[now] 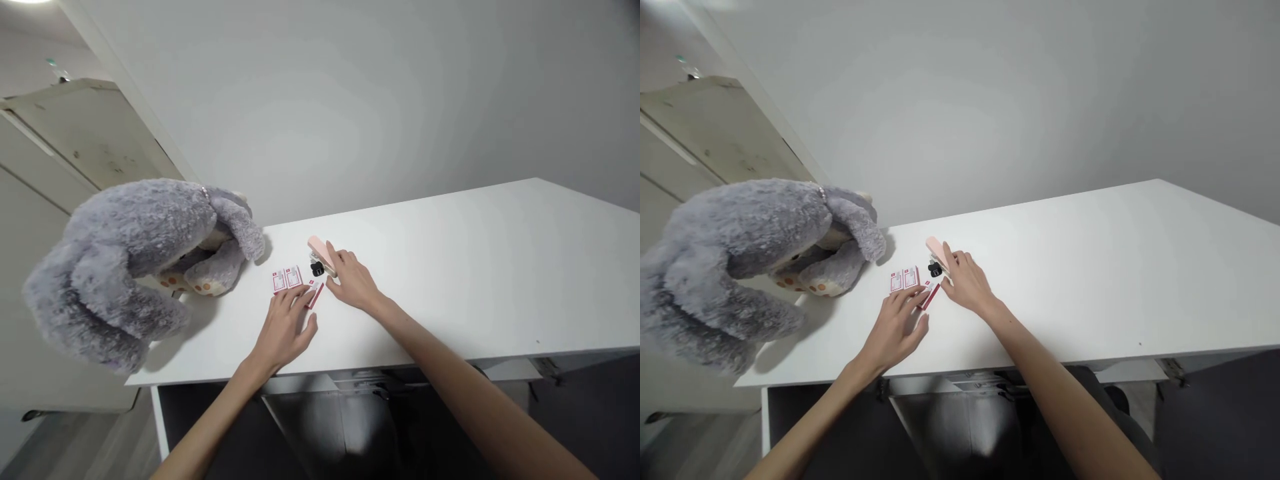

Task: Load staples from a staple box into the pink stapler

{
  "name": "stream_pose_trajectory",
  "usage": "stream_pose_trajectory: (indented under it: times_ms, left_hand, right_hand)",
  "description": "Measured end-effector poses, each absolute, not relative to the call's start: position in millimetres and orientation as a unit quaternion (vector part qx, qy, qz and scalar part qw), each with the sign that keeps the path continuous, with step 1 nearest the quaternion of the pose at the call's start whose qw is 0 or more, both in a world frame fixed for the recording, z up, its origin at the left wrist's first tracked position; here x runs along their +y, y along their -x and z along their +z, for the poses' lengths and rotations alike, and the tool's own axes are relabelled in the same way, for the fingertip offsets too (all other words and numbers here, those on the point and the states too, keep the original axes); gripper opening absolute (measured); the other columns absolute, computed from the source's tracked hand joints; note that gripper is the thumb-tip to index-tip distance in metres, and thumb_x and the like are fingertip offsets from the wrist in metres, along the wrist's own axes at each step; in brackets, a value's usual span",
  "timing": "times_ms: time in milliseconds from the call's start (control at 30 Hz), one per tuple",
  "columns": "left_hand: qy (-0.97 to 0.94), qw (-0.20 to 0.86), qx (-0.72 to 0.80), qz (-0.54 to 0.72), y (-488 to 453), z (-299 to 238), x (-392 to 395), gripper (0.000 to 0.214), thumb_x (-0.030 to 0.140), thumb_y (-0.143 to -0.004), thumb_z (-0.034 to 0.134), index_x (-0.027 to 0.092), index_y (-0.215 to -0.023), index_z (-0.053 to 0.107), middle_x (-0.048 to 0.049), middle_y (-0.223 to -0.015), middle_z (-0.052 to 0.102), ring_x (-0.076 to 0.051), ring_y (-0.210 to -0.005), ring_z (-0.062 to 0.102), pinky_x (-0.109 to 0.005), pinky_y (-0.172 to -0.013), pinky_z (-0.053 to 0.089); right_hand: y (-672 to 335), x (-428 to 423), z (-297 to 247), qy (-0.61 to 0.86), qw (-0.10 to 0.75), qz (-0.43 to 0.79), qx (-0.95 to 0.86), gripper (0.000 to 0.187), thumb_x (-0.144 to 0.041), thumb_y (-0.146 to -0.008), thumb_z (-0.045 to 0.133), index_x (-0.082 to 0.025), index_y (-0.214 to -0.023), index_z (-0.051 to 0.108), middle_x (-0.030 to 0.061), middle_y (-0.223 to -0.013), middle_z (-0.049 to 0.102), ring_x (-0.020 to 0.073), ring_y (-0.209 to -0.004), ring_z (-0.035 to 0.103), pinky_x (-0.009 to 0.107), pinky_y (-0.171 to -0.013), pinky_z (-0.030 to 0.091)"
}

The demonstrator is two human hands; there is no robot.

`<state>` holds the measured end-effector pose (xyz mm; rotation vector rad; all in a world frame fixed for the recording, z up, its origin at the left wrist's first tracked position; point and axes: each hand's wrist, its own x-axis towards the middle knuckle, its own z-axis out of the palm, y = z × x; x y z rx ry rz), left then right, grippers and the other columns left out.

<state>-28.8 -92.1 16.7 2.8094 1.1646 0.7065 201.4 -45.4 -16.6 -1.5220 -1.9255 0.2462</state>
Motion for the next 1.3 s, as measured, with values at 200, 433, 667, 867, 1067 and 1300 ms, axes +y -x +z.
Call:
stream_pose_trajectory:
  times_ms: [200, 433, 667, 867, 1067, 1300]
  left_hand:
    - [-0.903, 0.016, 0.371, 0.217, 30, 16, -91, 0.049, 0.030, -0.103, 0.057, 0.027, -0.152, 0.056, -0.0133, -0.151, 0.058, -0.033, -0.136, 0.056, -0.055, -0.114, 0.047]
    - [-0.897, -0.007, 0.397, 0.195, 28, 18, -95, 0.049, 0.031, -0.105, 0.051, 0.028, -0.153, 0.058, -0.0125, -0.153, 0.058, -0.035, -0.135, 0.051, -0.058, -0.113, 0.046]
    - [-0.869, -0.040, 0.447, 0.209, 38, 17, -101, 0.047, 0.032, -0.104, 0.052, 0.025, -0.150, 0.060, -0.0163, -0.150, 0.056, -0.038, -0.134, 0.046, -0.061, -0.111, 0.045]
    - [-0.828, 0.004, 0.492, 0.268, 82, 19, -98, 0.052, 0.048, -0.099, 0.059, 0.016, -0.139, 0.063, -0.0181, -0.131, 0.056, -0.034, -0.124, 0.055, -0.053, -0.110, 0.047]
    - [-0.709, 0.182, 0.589, 0.342, 116, 23, -86, 0.034, 0.052, -0.092, 0.057, 0.021, -0.080, 0.053, 0.0014, -0.076, 0.050, -0.016, -0.072, 0.049, -0.029, -0.071, 0.042]
    - [-0.698, 0.279, 0.567, 0.336, 112, 25, -87, 0.048, 0.044, -0.079, 0.061, 0.025, -0.065, 0.019, 0.0054, -0.063, 0.017, -0.011, -0.061, 0.021, -0.026, -0.058, 0.020]
  right_hand:
    - [-210, -53, -18, 0.526, 0.380, 0.195, -0.735, 0.090, -0.024, -0.091, 0.059, -0.019, -0.172, 0.020, 0.0146, -0.148, 0.062, 0.0318, -0.131, 0.059, 0.052, -0.111, 0.050]
    - [-222, -70, -27, 0.535, 0.419, 0.223, -0.699, 0.080, -0.025, -0.094, 0.055, -0.019, -0.169, 0.028, 0.0161, -0.152, 0.060, 0.0287, -0.138, 0.058, 0.050, -0.112, 0.051]
    - [-264, -90, -41, 0.551, 0.440, 0.174, -0.687, 0.059, -0.022, -0.096, 0.051, -0.016, -0.155, 0.048, 0.0164, -0.142, 0.065, 0.0270, -0.129, 0.062, 0.047, -0.108, 0.055]
    - [-305, -108, -52, 0.612, 0.396, 0.073, -0.681, 0.049, -0.027, -0.099, 0.051, -0.009, -0.144, 0.059, 0.0208, -0.146, 0.062, 0.0312, -0.136, 0.057, 0.049, -0.115, 0.050]
    - [-322, -119, -54, 0.730, 0.242, -0.005, -0.639, 0.058, -0.038, -0.108, 0.041, -0.002, -0.150, 0.056, 0.0278, -0.164, 0.048, 0.0398, -0.158, 0.036, 0.054, -0.127, 0.032]
    - [-313, -119, -51, 0.750, 0.179, 0.003, -0.637, 0.065, -0.042, -0.112, 0.031, -0.002, -0.160, 0.047, 0.0260, -0.172, 0.037, 0.0381, -0.163, 0.030, 0.052, -0.132, 0.023]
